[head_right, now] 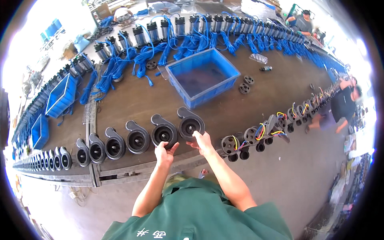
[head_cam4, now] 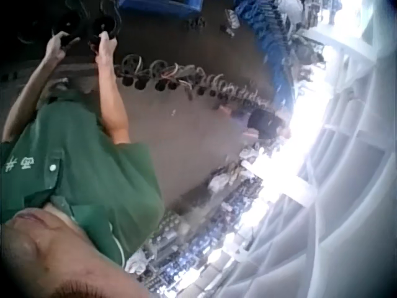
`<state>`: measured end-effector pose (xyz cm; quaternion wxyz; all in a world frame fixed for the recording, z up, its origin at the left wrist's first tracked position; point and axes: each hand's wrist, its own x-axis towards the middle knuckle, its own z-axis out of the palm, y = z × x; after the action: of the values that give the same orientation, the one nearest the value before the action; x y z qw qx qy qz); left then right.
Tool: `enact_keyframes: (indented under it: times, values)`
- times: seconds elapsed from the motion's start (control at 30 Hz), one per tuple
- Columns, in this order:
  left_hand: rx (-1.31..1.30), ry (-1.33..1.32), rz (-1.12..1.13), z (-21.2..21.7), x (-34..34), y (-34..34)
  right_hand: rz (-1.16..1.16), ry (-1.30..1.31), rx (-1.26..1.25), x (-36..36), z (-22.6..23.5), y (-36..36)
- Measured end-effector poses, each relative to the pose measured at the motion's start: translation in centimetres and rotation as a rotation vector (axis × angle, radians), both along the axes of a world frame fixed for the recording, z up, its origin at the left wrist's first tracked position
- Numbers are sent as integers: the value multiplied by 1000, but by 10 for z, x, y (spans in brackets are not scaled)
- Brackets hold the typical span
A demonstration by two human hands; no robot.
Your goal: The person is assembling pump units by picking up silver cylindrical motors and inserting them into black pump housings that are lined up along a workbench.
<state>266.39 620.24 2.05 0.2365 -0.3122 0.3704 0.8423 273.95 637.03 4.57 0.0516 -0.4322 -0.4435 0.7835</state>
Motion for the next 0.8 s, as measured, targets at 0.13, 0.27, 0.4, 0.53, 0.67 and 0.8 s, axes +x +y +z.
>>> enact_keyframes:
  times: [0.13, 0.27, 0.4, 0.53, 0.67, 0.8]
  values:
    - [-9, 5, 13, -23, 0, -1, 35, -12, 11, 3, -8, 7]
    - [74, 12, 38, -37, -2, -9, 116, -10, -35, 19, -2, 1]
    - [-155, 212, -77, -2, 34, 1, 562, 159, 598, 124, 43, -4]
    - [-916, 906, -305, -39, 148, 18, 760, -73, 1234, 254, -13, 71]
    - [-1077, 1731, -906, -52, 222, 99, 608, -98, 1516, 291, -74, 156]
    - [-1330, 1840, -1033, -101, 246, 153, 955, -60, 1714, 291, -114, 201]
